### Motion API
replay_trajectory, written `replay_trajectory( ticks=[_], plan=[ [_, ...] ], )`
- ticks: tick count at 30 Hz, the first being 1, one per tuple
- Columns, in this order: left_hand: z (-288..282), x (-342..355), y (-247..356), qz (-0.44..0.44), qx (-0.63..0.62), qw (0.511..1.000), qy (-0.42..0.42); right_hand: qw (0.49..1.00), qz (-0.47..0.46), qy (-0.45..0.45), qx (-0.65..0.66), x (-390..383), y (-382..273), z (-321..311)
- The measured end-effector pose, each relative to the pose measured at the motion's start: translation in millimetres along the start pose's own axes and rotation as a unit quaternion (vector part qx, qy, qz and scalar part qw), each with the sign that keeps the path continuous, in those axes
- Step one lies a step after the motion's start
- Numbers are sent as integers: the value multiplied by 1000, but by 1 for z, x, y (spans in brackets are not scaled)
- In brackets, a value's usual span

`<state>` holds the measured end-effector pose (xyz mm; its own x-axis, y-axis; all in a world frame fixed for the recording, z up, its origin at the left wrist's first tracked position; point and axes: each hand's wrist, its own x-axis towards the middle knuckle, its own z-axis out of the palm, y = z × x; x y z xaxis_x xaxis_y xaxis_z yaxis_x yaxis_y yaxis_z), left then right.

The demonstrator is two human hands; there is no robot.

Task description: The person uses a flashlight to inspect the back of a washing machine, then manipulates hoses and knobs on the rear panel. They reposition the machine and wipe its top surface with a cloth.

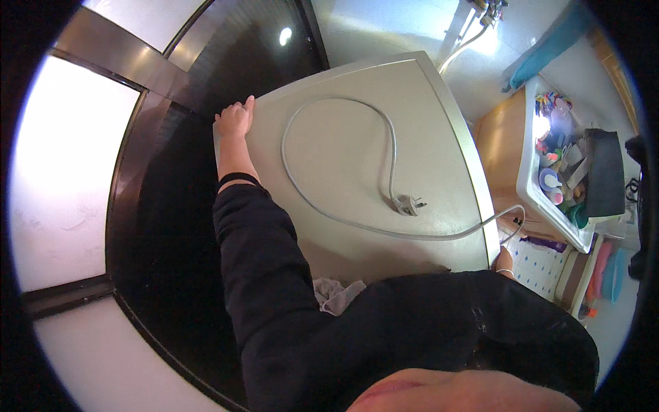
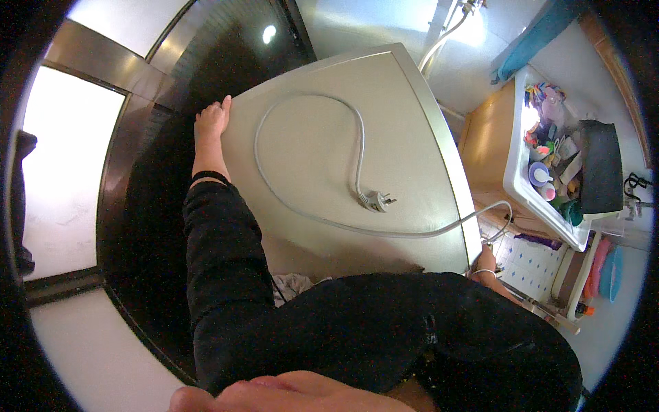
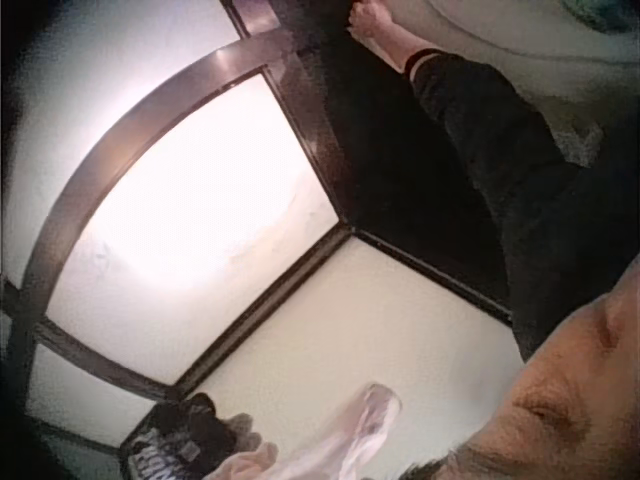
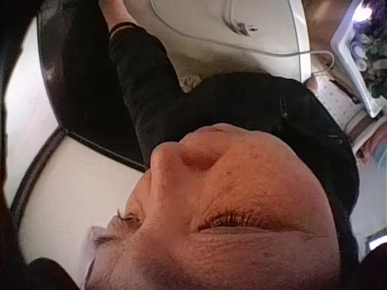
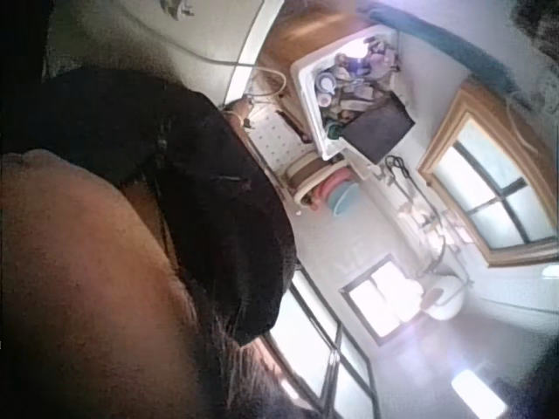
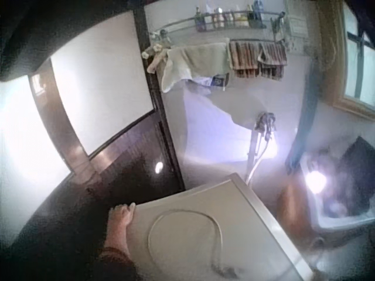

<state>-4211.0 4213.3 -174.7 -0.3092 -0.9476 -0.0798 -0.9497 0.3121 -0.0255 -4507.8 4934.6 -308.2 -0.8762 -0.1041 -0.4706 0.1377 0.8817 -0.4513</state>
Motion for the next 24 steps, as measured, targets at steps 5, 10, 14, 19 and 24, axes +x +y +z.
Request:
replay_trajectory(
  ticks=[5,10,14,19,24],
  plan=[
    [-5,-5,-8,26,-44,999,3,998,-34,14,-57,-11,-30,-6],
    [-3,-6,-17,16,-66,997,21,886,144,-10,442,-37,-58,-1],
    [1,7,-11,29,-17,999,17,895,229,43,380,-35,-45,-1],
    [12,16,-11,15,-29,999,12,994,79,54,54,-31,-14,2],
    [29,29,-39,98,-74,990,75,991,10,36,-131,-27,-9,-4]
  ],
)
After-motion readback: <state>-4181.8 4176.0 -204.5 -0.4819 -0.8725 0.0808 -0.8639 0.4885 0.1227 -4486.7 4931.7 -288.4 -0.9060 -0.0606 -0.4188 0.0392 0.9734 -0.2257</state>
